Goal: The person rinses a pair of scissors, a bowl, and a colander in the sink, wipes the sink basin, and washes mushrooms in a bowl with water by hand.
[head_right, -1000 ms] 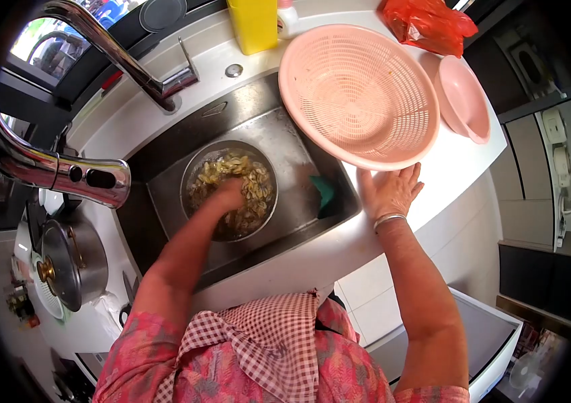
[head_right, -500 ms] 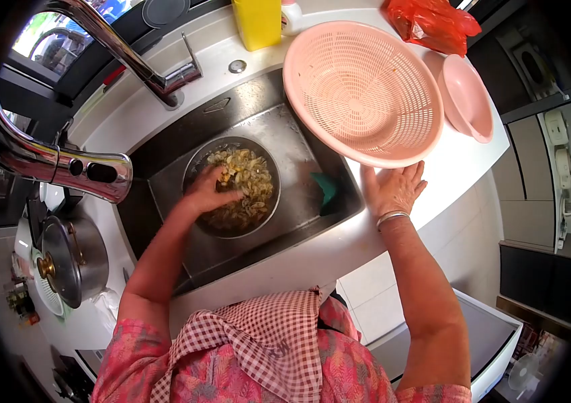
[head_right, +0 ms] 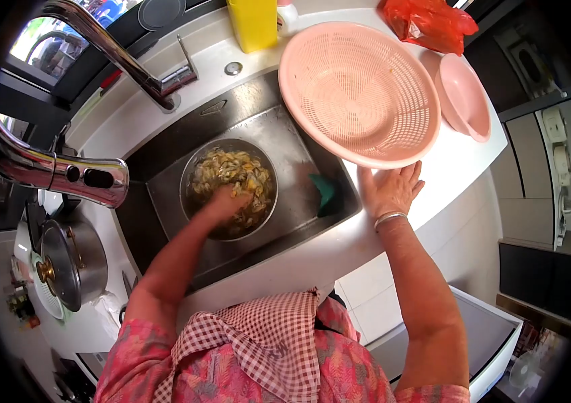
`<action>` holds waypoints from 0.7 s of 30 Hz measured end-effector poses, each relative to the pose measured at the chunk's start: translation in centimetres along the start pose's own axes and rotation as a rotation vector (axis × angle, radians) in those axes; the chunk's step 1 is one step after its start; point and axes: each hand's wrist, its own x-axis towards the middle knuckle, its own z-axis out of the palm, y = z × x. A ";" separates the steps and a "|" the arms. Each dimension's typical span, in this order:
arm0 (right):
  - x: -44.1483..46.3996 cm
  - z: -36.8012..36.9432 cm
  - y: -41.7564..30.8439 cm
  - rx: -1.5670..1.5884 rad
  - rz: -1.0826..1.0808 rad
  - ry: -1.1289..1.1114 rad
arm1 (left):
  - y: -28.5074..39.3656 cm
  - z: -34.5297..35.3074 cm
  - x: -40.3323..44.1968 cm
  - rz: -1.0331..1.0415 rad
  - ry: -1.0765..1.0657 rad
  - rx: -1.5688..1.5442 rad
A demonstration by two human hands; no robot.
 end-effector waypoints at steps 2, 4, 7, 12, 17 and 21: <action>-0.1 -0.2 -0.1 -0.001 0.002 -0.013 | 3.8 -2.8 -1.6 -0.111 -0.089 0.230; 0.0 -0.2 -0.1 -0.012 0.004 -0.029 | 6.3 -4.4 -3.0 -0.101 -0.089 0.483; 0.2 0.1 0.1 -0.025 -0.002 -0.013 | 6.9 -4.5 -3.8 0.105 0.033 0.732; 0.2 0.3 0.3 -0.008 -0.008 -0.010 | 7.4 -1.8 -0.9 0.402 -0.047 0.766; -0.2 -0.3 -0.2 0.016 -0.005 -0.009 | 4.6 1.9 3.8 0.219 -0.197 0.804; -0.2 -0.6 -0.4 0.027 -0.003 -0.021 | 0.9 2.0 3.6 0.166 -0.141 0.452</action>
